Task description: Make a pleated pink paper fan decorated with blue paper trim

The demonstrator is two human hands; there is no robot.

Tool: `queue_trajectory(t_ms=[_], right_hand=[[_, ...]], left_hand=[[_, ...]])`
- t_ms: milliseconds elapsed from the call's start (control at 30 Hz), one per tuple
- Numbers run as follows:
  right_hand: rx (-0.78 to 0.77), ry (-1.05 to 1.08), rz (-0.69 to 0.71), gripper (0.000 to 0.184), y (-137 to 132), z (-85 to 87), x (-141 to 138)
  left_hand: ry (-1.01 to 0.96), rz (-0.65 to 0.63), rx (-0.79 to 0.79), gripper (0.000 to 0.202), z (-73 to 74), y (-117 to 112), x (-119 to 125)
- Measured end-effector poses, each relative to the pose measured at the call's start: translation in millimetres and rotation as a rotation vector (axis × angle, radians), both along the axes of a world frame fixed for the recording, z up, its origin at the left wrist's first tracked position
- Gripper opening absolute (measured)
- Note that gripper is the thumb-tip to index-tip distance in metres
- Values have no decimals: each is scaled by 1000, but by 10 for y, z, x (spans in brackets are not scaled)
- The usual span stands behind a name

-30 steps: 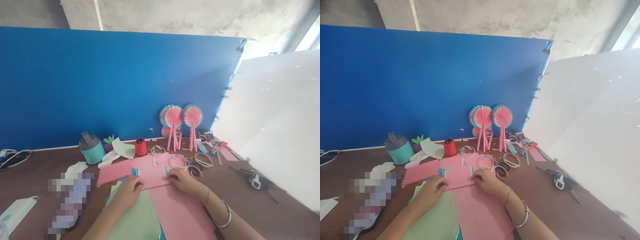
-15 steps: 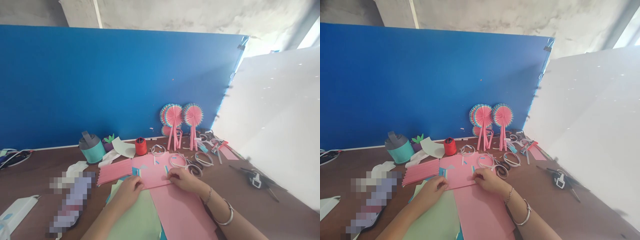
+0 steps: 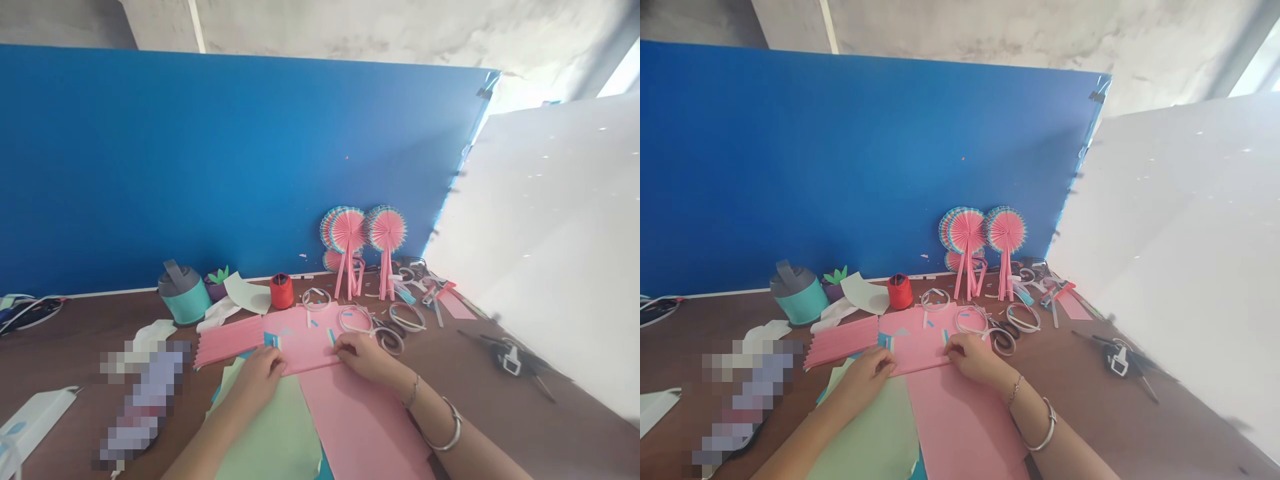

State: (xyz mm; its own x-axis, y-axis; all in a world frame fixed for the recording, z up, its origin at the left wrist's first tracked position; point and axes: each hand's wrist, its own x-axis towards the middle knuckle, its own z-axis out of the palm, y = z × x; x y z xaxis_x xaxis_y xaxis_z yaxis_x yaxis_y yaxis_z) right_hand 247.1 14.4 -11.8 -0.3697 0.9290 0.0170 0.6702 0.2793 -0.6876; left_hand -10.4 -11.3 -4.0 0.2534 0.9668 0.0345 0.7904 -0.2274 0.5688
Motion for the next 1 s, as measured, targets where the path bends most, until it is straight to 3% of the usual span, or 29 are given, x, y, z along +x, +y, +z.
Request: queue_trajectory(t_ms=[767, 933, 1000], right_hand=[[36, -59, 15, 24, -14, 56, -57], [160, -162, 68, 24, -51, 23, -58], [232, -252, 72, 26, -78, 19, -66]], left_hand=[[67, -24, -16, 16, -13, 23, 5], [216, -110, 147, 23, -15, -6, 25], [312, -166, 238, 38, -13, -23, 54]])
